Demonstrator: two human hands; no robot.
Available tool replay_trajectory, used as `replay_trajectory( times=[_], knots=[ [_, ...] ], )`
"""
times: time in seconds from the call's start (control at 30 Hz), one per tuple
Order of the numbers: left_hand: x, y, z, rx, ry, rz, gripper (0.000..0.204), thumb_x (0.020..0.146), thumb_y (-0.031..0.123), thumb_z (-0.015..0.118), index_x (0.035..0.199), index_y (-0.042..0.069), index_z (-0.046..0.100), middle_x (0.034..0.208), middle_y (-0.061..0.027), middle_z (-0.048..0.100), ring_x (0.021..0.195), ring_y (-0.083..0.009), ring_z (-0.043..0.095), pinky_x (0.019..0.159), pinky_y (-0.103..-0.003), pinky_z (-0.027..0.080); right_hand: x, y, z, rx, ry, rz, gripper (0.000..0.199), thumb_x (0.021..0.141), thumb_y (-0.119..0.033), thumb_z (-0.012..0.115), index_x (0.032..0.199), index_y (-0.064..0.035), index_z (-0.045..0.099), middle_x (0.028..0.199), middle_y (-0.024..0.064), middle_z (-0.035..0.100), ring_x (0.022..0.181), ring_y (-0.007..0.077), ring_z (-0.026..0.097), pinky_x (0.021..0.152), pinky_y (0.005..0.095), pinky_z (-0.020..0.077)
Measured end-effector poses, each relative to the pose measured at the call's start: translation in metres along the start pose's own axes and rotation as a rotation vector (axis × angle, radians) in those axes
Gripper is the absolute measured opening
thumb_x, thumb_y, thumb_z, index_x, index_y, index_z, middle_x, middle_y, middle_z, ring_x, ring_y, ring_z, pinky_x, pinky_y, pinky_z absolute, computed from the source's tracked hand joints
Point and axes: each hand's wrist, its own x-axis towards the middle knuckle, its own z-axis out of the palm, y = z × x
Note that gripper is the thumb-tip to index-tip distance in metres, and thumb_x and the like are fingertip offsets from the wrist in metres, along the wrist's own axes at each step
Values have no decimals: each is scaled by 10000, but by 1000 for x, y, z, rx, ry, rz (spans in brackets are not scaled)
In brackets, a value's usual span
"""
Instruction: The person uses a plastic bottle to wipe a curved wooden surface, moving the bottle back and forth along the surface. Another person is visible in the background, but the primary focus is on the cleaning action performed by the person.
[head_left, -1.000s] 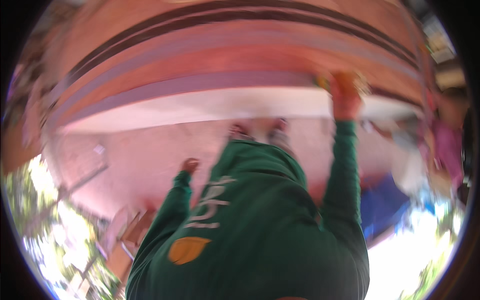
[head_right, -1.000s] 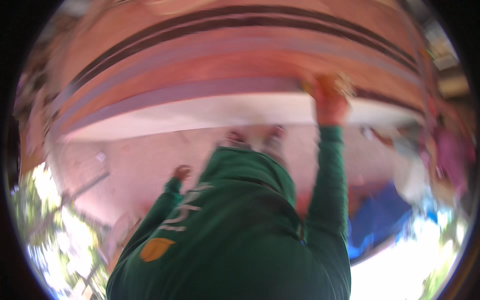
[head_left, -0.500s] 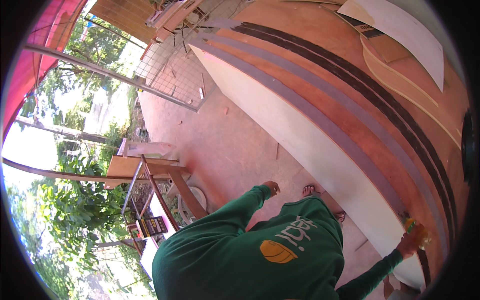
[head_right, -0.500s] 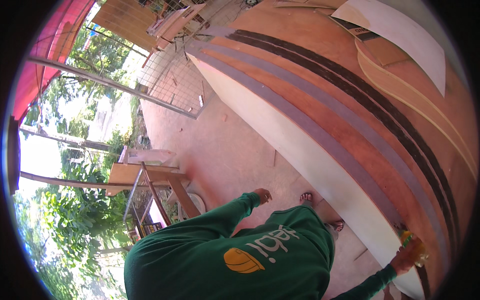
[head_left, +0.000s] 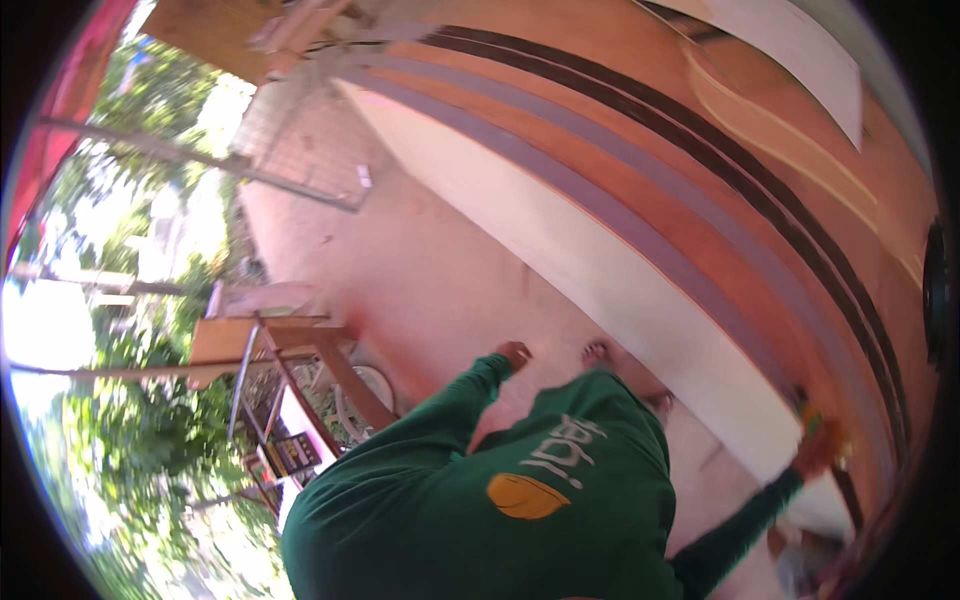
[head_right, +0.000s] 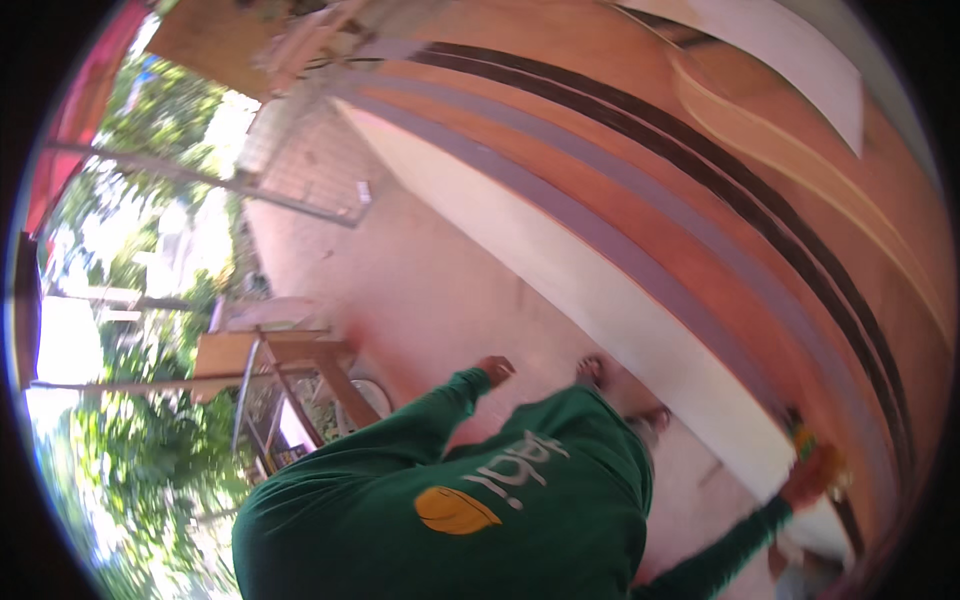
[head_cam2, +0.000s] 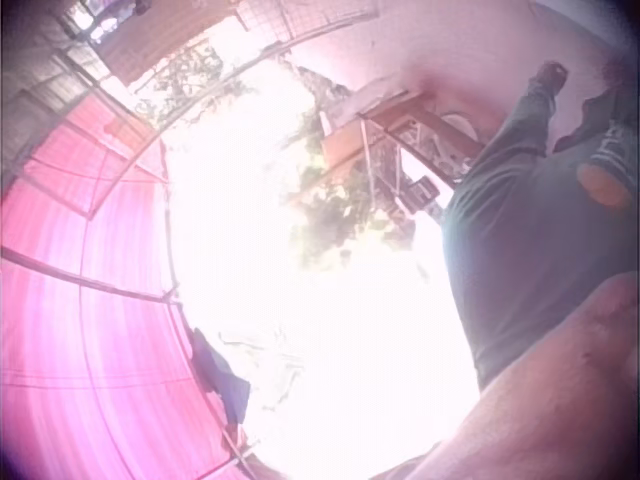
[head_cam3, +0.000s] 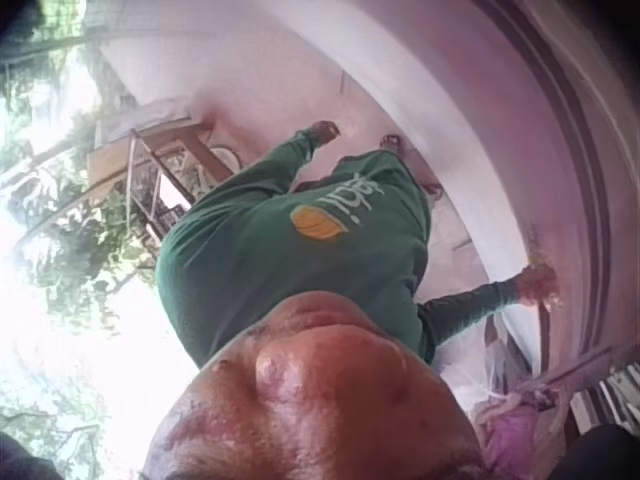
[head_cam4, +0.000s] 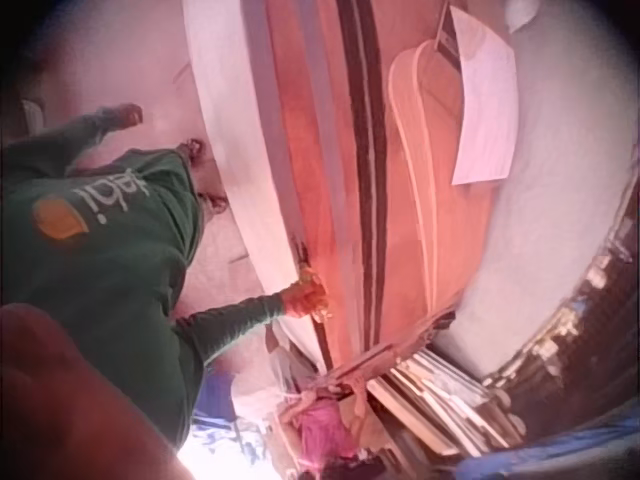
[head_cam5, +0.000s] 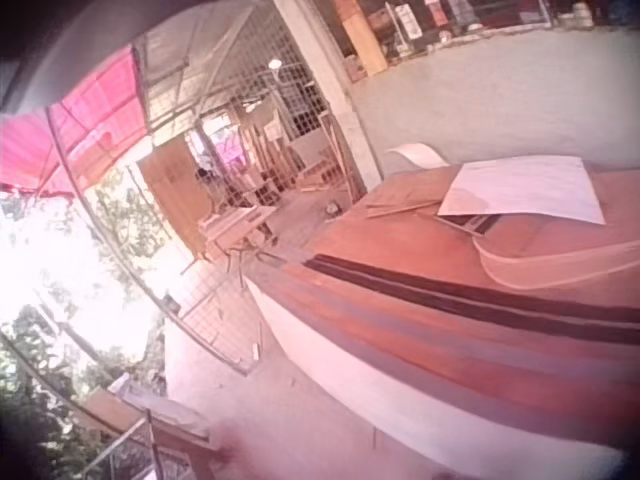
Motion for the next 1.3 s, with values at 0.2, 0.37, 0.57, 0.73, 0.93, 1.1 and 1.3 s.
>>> replay_trajectory(
  times=[0.2, 0.37, 0.57, 0.73, 0.93, 1.1, 1.3],
  knots=[
    [15, -30, 20, -320, -144, -46, 166, 938, 63, 675, 1099, 94, 704, 890, -102, 694, 652, -191, 626, 502, -328, 491, -14, -142, -18, 245, 58, 298, 551, 839, -556, 781, 1082, -62, 761, 1017, 109, 783, 959, 277, 750, 868, 376, 574],
    [18, -14, 5, -288, -174, -48, 198, 931, 43, 626, 1112, 24, 703, 961, -110, 730, 771, -189, 681, 633, -302, 582, -4, -103, -54, 214, 102, 535, 565, 789, -555, 825, 982, -25, 797, 963, 133, 792, 939, 271, 759, 873, 377, 564],
    [8, -32, -3, -200, -169, -88, 199, 938, 52, 618, 1119, 60, 700, 986, -91, 725, 711, -183, 656, 571, -311, 547, -26, -115, -22, 531, 247, 238, 502, 811, -490, 858, 1034, -50, 761, 931, 79, 781, 804, 201, 735, 749, 343, 574],
    [12, -24, -9, -6, -279, 57, 197, 953, 73, 609, 1132, 103, 685, 981, -73, 713, 682, -171, 629, 529, -300, 495, -32, -169, -31, 345, 48, 185, 410, 845, -391, 835, 1031, -39, 739, 1012, 108, 773, 938, 250, 743, 839, 365, 575],
    [27, -12, -10, -255, -216, -25, 218, 946, 62, 606, 1148, 108, 676, 974, -64, 694, 688, -173, 632, 529, -298, 497, -6, -101, -64, 240, 211, 379, 390, 820, -380, 816, 1013, -49, 746, 995, 135, 770, 935, 310, 741, 843, 374, 572],
    [17, -7, -10, -102, -282, 198, 213, 957, 51, 629, 1167, 65, 659, 952, -91, 678, 734, -200, 646, 578, -317, 534, -18, -116, -40, 454, 190, 336, 477, 845, -448, 779, 1103, -53, 706, 1062, 140, 747, 968, 337, 722, 879, 394, 576],
    [6, 10, -17, -175, -295, 27, 201, 962, 62, 642, 1162, 63, 657, 969, -104, 698, 728, -185, 639, 573, -300, 515, -20, -153, -42, 381, 46, 251, 481, 844, -434, 812, 1135, -65, 708, 1070, 125, 761, 977, 299, 740, 840, 384, 586]
  ],
)
